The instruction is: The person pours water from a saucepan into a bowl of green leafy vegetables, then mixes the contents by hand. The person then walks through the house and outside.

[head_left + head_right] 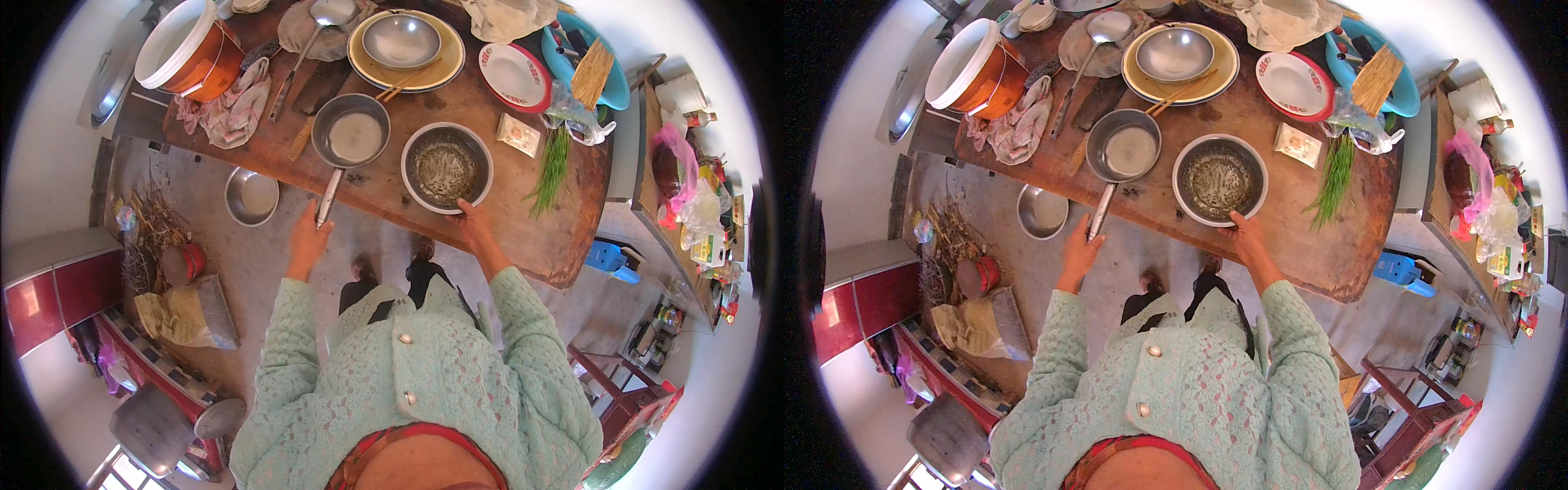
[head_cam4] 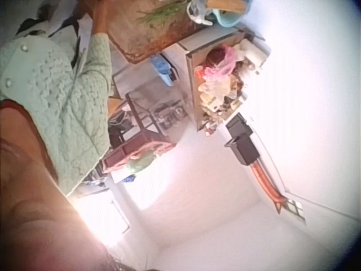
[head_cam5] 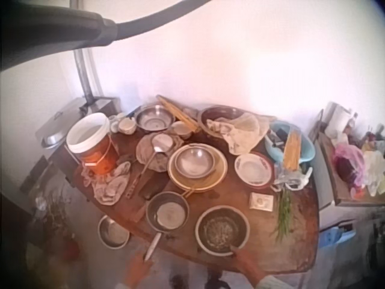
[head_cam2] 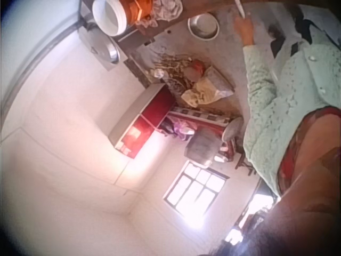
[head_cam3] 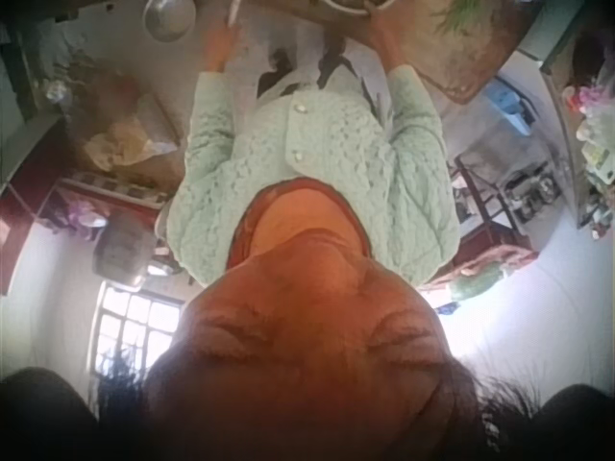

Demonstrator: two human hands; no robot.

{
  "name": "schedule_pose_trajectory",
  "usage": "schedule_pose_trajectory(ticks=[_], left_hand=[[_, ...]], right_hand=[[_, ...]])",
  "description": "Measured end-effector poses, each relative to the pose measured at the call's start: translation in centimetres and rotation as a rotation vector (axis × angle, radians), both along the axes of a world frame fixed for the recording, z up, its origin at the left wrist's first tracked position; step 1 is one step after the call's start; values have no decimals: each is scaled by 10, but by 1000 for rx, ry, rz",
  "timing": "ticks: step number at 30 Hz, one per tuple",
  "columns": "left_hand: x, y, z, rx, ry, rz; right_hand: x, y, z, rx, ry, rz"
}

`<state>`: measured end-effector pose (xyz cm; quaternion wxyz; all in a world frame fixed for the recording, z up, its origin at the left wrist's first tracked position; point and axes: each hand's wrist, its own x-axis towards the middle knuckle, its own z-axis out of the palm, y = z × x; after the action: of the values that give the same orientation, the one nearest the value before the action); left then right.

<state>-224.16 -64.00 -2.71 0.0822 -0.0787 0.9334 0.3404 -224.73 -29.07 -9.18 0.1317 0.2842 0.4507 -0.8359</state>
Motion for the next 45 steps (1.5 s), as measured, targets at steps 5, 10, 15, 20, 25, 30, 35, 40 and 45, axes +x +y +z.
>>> schedule_pose_trajectory(ticks=[5, 10, 15, 20, 25, 30, 35, 40, 45], left_hand=[[0, 6, 16, -120, -66, -13], [10, 13, 33, -186, -51, -5], [14, 29, 60, -327, 97, 32], [23, 65, 74, -256, 428, -109], [4, 117, 22, 292, 73, -17], [-34, 151, -58, 422, -74, 23], [-53, 176, -59, 751, -269, 196], [-56, 174, -55, 976, -344, 266], [-54, 172, -58, 1065, -349, 238]], right_hand=[[2, -1, 0, 4, -32, -50], [12, 3, 12, 87, -32, -79], [36, 41, 6, 780, 107, 90], [-3, 29, 71, 1328, 509, 440], [-52, -3, 84, 1716, 525, 897], [-87, -17, 54, 1827, 406, 1055], [-93, -31, 30, 1769, 538, 1075], [-81, -2, 12, 1597, 905, 1194], [-112, -10, 35, 1720, 817, 935]])
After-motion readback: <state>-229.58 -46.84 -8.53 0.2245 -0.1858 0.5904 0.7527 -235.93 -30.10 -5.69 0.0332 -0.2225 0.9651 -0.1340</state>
